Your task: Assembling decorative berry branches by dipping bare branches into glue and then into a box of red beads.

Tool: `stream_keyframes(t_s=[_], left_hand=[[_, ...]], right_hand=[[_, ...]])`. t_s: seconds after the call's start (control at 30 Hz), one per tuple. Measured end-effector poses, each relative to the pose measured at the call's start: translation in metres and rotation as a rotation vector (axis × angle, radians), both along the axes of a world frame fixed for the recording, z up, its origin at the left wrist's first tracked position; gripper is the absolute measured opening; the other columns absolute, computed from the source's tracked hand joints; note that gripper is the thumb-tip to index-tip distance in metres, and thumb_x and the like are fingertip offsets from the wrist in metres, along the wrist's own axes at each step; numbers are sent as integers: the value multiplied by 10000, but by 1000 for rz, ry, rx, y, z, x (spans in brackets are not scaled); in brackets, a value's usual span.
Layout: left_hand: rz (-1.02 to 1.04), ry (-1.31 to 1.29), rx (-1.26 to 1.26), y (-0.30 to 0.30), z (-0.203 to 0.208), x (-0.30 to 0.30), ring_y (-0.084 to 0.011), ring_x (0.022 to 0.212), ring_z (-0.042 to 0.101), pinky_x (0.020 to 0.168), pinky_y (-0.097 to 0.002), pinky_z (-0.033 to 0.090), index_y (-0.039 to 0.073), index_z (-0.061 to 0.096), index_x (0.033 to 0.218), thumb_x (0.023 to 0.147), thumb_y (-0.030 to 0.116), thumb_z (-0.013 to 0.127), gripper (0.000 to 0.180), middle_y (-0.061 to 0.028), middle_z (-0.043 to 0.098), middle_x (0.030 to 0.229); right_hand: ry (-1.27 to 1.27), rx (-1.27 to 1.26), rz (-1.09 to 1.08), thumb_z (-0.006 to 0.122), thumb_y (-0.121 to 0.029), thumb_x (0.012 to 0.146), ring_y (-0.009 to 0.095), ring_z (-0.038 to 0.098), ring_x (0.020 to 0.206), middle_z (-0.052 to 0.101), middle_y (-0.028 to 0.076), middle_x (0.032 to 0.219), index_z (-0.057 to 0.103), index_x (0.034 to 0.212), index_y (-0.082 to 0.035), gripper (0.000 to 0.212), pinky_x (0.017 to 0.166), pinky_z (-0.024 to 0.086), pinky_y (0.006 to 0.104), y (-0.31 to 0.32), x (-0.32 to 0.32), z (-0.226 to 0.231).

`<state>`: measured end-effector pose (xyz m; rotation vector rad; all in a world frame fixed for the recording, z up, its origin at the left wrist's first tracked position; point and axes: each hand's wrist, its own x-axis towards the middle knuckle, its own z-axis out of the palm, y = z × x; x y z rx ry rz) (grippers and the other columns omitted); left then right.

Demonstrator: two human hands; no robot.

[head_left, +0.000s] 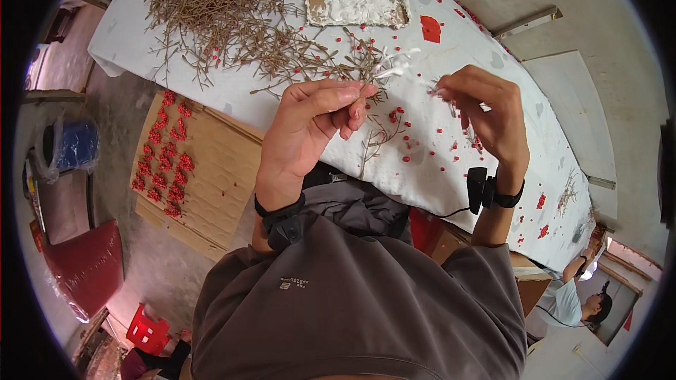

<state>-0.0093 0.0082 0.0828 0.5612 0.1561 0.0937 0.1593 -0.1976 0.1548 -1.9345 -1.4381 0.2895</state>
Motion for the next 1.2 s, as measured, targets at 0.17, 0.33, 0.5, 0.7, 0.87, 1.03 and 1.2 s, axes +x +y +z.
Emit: stream_keyframes(t_s=[0.17, 0.33, 0.5, 0.7, 0.87, 1.03, 1.2], left_hand=[[88, 50, 23, -4, 0, -1, -172, 726, 622, 606, -268, 490, -84, 686, 1017, 880, 48, 612, 204, -146, 689, 869], [311, -8, 197, -10, -9, 2, -195, 777, 660, 640, -279, 519, -84, 687, 1021, 875, 6, 631, 181, -170, 697, 935], [431, -65, 312, -13, -18, 7, -215, 807, 678, 675, -296, 539, -83, 685, 1032, 865, -29, 642, 180, -179, 694, 962], [433, -126, 391, -19, -18, 13, -236, 828, 652, 702, -316, 497, -70, 682, 1034, 888, -3, 608, 176, -182, 675, 959], [433, -157, 398, -20, -22, 16, -222, 824, 634, 709, -325, 499, -71, 680, 1021, 892, -11, 599, 164, -169, 661, 978], [425, -175, 371, -21, -22, 17, -211, 824, 620, 718, -325, 498, -70, 675, 1015, 893, -14, 593, 158, -150, 645, 973], [396, -187, 281, -21, -22, 18, -213, 839, 616, 721, -318, 491, -60, 667, 994, 892, -20, 582, 139, -138, 636, 977]], right_hand=[[63, 119, -249, 553, 156, 790, 133, 602, 624, 656, 122, 836, 673, 975, 76, 234, 481, 473, 231, -5, 4, -3], [314, 289, -392, 562, 99, 865, 111, 566, 547, 647, 134, 836, 676, 933, 92, 134, 411, 429, 211, -8, -13, 2], [689, 277, -383, 615, 32, 873, 102, 538, 489, 631, 136, 784, 684, 894, 89, 92, 362, 397, 219, 5, -51, 8], [827, 198, -362, 647, 8, 863, 108, 533, 473, 622, 126, 728, 689, 876, 86, 89, 350, 392, 218, 19, -62, 8], [912, 159, -303, 653, 2, 860, 110, 513, 432, 618, 132, 701, 685, 865, 93, 96, 331, 372, 218, 21, -59, 6], [1199, 40, -192, 655, -24, 859, 96, 471, 376, 608, 141, 655, 674, 846, 114, 140, 307, 333, 218, 16, -51, 5], [1459, 65, -172, 636, -61, 872, 78, 410, 337, 582, 119, 611, 660, 815, 113, 185, 295, 290, 209, 13, -44, -11]])
